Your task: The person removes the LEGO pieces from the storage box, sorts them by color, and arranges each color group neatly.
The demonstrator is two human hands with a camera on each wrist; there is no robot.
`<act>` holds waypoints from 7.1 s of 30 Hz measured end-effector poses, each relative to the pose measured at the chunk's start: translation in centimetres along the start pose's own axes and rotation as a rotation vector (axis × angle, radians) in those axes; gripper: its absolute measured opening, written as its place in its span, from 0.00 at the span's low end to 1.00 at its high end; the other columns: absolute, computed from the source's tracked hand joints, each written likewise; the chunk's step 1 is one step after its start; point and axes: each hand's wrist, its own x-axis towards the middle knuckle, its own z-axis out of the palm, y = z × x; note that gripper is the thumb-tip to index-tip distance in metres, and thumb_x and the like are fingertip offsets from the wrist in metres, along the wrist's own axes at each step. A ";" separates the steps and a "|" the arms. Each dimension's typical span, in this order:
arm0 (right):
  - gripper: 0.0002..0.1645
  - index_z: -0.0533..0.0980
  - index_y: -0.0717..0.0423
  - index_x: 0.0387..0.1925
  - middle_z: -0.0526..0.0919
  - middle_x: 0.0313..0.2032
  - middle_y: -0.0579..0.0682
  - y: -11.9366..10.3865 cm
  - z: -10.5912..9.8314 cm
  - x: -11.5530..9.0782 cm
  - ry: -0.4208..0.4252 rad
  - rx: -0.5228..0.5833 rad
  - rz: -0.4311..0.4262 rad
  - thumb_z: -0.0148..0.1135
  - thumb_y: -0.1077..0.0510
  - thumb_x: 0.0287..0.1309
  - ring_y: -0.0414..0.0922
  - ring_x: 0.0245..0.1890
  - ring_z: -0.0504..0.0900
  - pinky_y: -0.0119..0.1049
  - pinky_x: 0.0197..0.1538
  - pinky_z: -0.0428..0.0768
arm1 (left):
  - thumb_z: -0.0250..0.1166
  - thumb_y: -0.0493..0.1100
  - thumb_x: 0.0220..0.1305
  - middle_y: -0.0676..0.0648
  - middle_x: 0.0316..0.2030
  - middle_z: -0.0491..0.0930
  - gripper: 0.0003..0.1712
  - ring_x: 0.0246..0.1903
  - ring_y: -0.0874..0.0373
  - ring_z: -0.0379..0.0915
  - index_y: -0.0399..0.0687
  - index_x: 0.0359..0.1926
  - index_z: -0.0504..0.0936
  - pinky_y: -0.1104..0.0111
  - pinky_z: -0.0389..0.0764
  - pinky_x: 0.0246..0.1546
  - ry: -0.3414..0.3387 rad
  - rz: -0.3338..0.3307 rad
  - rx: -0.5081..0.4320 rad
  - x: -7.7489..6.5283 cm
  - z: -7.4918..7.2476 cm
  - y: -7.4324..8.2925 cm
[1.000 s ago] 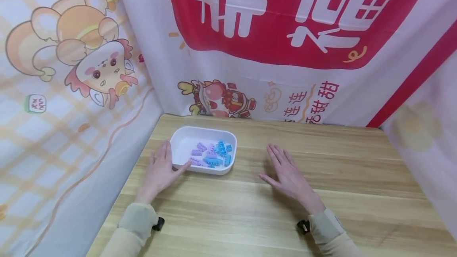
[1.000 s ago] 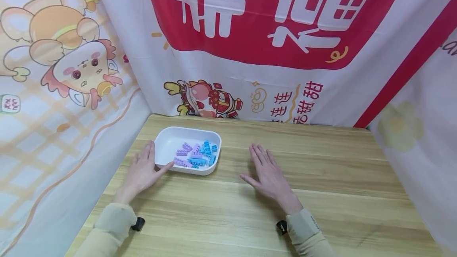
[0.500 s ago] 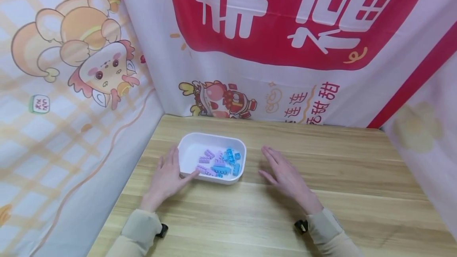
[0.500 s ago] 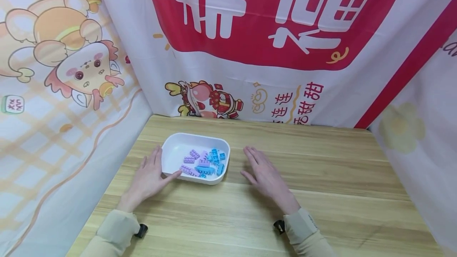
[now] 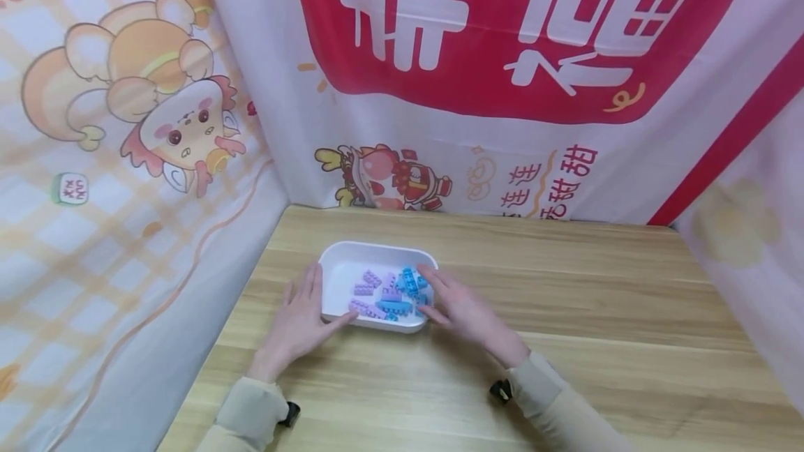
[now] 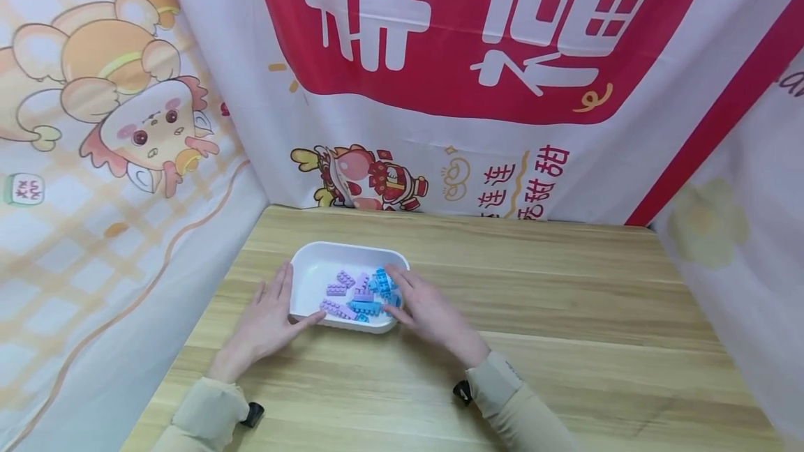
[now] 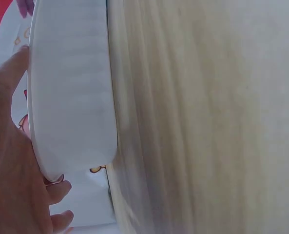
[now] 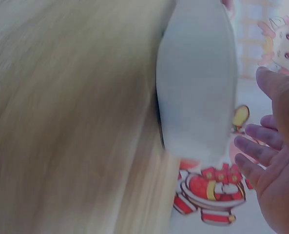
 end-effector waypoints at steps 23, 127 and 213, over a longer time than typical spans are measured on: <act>0.32 0.74 0.56 0.77 0.78 0.76 0.60 -3.0 4.1 4.2 -0.180 -0.001 -0.175 0.65 0.65 0.75 0.59 0.77 0.77 0.55 0.83 0.75 | 0.57 0.87 0.66 0.32 0.89 0.40 0.78 0.87 0.32 0.47 0.31 0.88 0.40 0.38 0.49 0.89 0.024 0.022 -0.044 -2.7 0.5 2.4; 0.26 0.82 0.70 0.61 0.86 0.56 0.71 14.2 -3.0 -9.9 0.205 0.081 0.362 0.77 0.65 0.63 0.69 0.59 0.83 0.71 0.66 0.81 | 0.59 0.86 0.66 0.36 0.90 0.32 0.78 0.89 0.34 0.40 0.39 0.89 0.31 0.39 0.47 0.90 -0.052 -0.042 -0.145 -3.0 0.6 2.7; 0.28 0.85 0.57 0.63 0.89 0.43 0.52 -1.0 6.6 9.3 -0.299 0.266 0.038 0.81 0.58 0.62 0.45 0.44 0.83 0.42 0.55 0.83 | 0.63 0.83 0.66 0.36 0.90 0.34 0.78 0.89 0.35 0.41 0.39 0.89 0.32 0.40 0.48 0.90 -0.030 -0.035 -0.159 -2.9 0.8 2.5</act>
